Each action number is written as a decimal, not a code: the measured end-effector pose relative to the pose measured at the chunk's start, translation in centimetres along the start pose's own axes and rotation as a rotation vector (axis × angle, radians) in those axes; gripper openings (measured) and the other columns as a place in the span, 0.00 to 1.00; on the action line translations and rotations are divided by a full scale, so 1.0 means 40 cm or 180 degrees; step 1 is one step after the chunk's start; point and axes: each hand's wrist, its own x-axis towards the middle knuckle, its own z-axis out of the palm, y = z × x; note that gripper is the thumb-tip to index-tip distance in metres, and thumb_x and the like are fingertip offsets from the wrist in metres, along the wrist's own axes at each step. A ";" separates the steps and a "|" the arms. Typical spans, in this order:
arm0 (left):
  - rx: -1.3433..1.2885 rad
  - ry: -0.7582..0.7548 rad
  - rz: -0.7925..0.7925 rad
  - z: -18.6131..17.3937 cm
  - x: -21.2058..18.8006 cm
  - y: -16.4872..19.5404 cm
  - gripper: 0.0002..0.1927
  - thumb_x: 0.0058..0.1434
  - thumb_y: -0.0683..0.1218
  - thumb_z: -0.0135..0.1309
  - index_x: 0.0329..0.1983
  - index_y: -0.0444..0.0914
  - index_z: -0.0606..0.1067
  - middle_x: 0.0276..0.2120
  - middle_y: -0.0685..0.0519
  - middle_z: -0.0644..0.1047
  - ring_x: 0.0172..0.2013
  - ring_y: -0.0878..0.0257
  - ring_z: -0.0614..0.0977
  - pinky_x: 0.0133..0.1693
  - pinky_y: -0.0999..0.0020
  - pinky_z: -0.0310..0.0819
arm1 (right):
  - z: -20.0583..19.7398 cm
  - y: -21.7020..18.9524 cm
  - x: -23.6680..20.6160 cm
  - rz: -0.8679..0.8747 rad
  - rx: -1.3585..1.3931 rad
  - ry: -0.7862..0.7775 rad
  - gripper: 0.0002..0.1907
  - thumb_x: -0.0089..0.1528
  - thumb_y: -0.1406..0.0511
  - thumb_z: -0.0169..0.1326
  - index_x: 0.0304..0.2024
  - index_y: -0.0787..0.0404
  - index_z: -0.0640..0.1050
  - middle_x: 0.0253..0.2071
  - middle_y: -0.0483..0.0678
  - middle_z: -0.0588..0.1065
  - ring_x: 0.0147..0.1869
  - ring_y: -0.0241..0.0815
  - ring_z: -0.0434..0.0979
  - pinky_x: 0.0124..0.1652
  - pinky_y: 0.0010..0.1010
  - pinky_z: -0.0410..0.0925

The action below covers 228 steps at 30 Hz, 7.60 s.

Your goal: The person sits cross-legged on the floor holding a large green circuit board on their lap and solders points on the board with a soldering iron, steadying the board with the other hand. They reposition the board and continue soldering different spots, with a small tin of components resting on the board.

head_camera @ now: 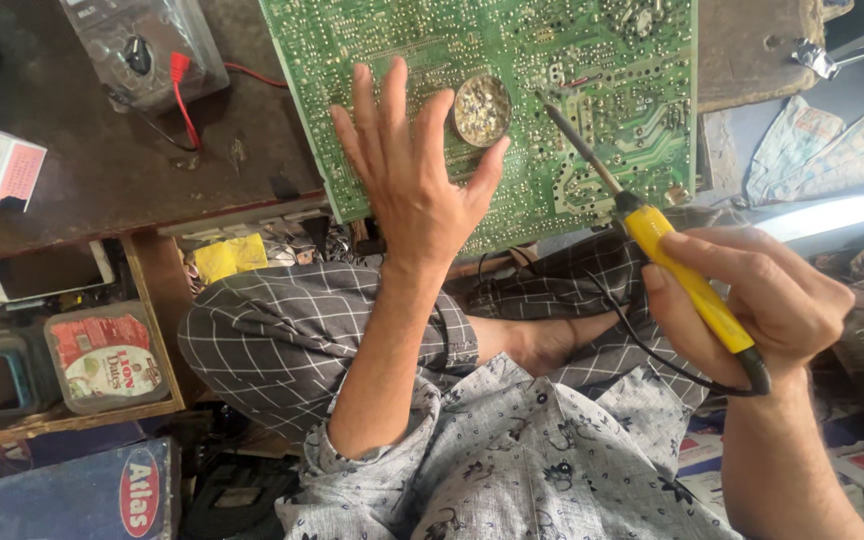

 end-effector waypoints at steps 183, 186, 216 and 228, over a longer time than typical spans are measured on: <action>0.0288 -0.0033 0.0050 0.030 0.004 0.021 0.31 0.66 0.66 0.65 0.60 0.42 0.71 0.68 0.43 0.66 0.73 0.40 0.59 0.74 0.28 0.41 | -0.109 0.126 -0.095 0.0185 -0.0677 -0.0051 0.11 0.62 0.70 0.65 0.47 0.66 0.82 0.38 0.55 0.81 0.39 0.42 0.83 0.31 0.24 0.75; 0.0274 -0.0028 0.0044 0.029 0.006 0.022 0.31 0.66 0.66 0.65 0.60 0.42 0.71 0.68 0.43 0.66 0.73 0.40 0.59 0.74 0.28 0.41 | -0.105 0.130 -0.095 0.0226 -0.0632 0.0002 0.11 0.63 0.70 0.64 0.48 0.66 0.82 0.39 0.56 0.81 0.37 0.41 0.84 0.31 0.24 0.75; 0.0305 -0.0037 0.0028 0.030 0.009 0.024 0.31 0.66 0.66 0.64 0.60 0.42 0.72 0.68 0.43 0.66 0.73 0.40 0.59 0.74 0.28 0.41 | -0.101 0.148 -0.114 0.0187 -0.0583 -0.0106 0.11 0.65 0.68 0.66 0.48 0.66 0.82 0.39 0.54 0.81 0.36 0.38 0.84 0.30 0.22 0.74; 0.0318 0.0000 0.0049 0.036 0.006 0.015 0.31 0.66 0.65 0.65 0.60 0.42 0.71 0.68 0.44 0.66 0.73 0.40 0.59 0.74 0.28 0.41 | -0.099 0.147 -0.113 0.0094 -0.0662 0.0054 0.09 0.65 0.69 0.63 0.47 0.65 0.81 0.39 0.56 0.81 0.37 0.42 0.84 0.31 0.25 0.76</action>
